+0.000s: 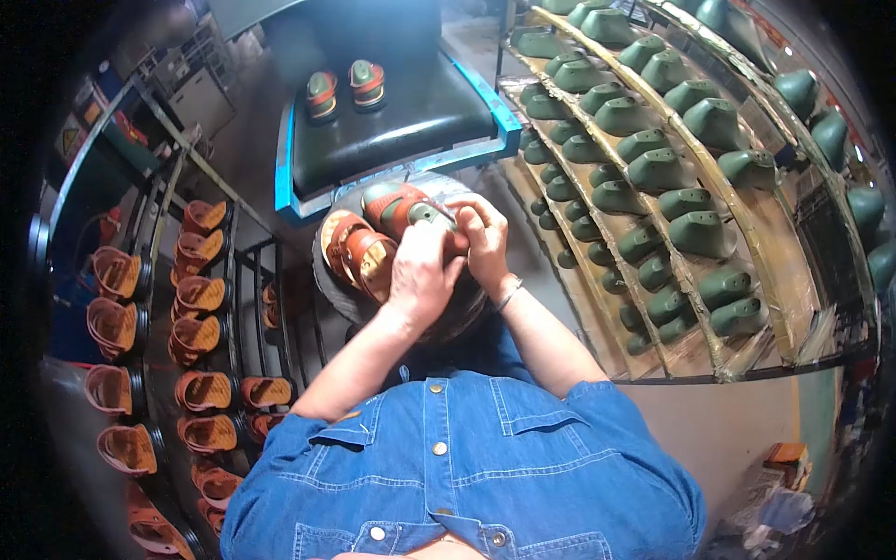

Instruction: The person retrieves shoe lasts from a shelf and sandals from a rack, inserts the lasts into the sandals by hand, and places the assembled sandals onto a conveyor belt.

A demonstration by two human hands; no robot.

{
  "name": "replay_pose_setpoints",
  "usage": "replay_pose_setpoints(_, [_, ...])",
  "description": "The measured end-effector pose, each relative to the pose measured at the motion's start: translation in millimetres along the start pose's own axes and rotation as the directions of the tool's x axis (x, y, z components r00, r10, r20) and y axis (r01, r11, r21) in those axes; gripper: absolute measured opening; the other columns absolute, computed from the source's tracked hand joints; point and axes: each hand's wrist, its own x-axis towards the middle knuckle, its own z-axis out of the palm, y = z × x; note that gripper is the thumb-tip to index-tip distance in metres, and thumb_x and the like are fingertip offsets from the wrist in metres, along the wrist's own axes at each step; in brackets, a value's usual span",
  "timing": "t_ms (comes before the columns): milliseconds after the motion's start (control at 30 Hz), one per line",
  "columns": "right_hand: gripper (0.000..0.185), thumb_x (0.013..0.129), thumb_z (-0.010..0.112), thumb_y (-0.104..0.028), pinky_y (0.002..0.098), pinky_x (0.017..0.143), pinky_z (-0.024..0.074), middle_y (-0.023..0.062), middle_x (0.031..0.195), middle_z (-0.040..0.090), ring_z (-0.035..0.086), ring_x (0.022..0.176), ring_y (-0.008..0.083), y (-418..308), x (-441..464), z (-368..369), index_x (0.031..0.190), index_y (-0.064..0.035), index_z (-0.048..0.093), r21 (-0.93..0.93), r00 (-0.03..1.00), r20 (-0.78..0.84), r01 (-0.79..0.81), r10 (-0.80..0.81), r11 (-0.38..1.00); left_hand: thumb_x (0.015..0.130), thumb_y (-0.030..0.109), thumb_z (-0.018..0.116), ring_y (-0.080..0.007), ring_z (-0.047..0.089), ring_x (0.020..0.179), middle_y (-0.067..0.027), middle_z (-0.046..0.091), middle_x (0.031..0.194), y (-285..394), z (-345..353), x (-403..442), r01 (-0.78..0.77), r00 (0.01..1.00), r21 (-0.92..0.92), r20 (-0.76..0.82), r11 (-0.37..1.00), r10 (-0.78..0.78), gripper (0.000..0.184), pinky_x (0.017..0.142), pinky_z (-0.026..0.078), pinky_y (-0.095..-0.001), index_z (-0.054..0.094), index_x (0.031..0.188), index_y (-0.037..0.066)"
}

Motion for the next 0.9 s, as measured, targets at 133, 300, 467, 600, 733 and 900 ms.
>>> replay_pose_setpoints(133, [0.035,0.1,0.057,-0.026,0.0235,0.055,0.0407,-0.001,0.063,0.057,0.05,0.058,0.0059,15.6,-12.0,-1.9,0.08,0.0003,0.068,0.216,0.977,-0.189,-0.059,0.101,0.975,0.079,0.005,0.068,-0.0325,0.059,0.088,-0.0122,0.058,0.091,5.6,22.0,-19.7,-0.171,0.985,0.188,0.002,0.967,0.174,0.026,0.078,0.048,-0.0442,0.062,0.104,0.007])
replay_pose_setpoints(300, [0.013,0.094,0.062,-0.01,0.0304,0.074,0.0501,0.0083,0.088,0.067,0.063,0.083,0.0156,-26.6,24.6,-100.5,0.099,0.0023,0.066,-0.222,0.838,-0.468,0.197,-0.282,0.955,0.079,0.011,0.079,-0.0343,0.062,0.108,-0.0138,0.065,0.112,-1.4,0.1,-31.7,-0.176,0.982,-0.069,0.05,0.982,0.18,0.053,0.101,0.048,-0.0473,0.064,0.13,0.008])
replay_pose_setpoints(467, [0.058,0.09,0.072,-0.028,0.0498,0.105,0.0434,0.0287,0.129,0.059,0.057,0.121,0.0438,-129.2,98.6,-275.6,0.133,0.0031,0.05,-0.95,0.489,-0.297,-0.238,-0.82,0.202,0.085,-0.004,0.071,-0.036,0.064,0.1,-0.0174,0.066,0.106,-13.5,-40.0,-41.2,-0.077,0.997,-0.2,-0.042,0.977,0.07,0.036,0.093,0.051,-0.0442,0.066,0.12,0.0])
replay_pose_setpoints(600, [0.112,0.078,0.077,-0.058,0.0531,0.108,0.0422,0.0401,0.134,0.051,0.054,0.126,0.0481,-152.8,137.8,-333.5,0.153,0.0059,0.023,-0.685,0.594,-0.718,-0.696,-0.363,0.216,0.088,-0.008,0.065,-0.0296,0.068,0.088,-0.0163,0.068,0.098,-12.6,-50.4,-33.4,-0.056,0.994,-0.264,-0.107,0.963,0.029,0.025,0.084,0.055,-0.0379,0.067,0.112,-0.003])
replay_pose_setpoints(733, [0.077,0.08,0.076,-0.036,0.0462,0.099,0.049,0.025,0.12,0.06,0.061,0.112,0.0369,-130.5,159.3,-412.9,0.137,0.0031,0.041,-0.715,0.627,-0.692,-0.525,-0.359,0.461,0.089,-0.008,0.066,-0.0273,0.07,0.089,-0.0151,0.07,0.095,-24.6,-60.3,-38.5,-0.052,0.987,-0.264,-0.158,0.963,0.01,0.02,0.085,0.055,-0.0349,0.069,0.109,-0.004])
replay_pose_setpoints(900, [0.049,0.087,0.063,-0.02,0.0548,0.097,0.0513,0.0198,0.124,0.064,0.065,0.112,0.0365,-170.2,95.4,-444.4,0.129,0.0045,0.055,0.284,0.816,-0.567,0.064,0.113,0.957,0.09,-0.01,0.064,-0.0146,0.066,0.071,-0.0106,0.067,0.086,-46.0,-100.3,-51.3,0.002,0.958,-0.384,-0.263,0.923,-0.112,0.016,0.065,0.053,-0.0276,0.068,0.103,-0.003])
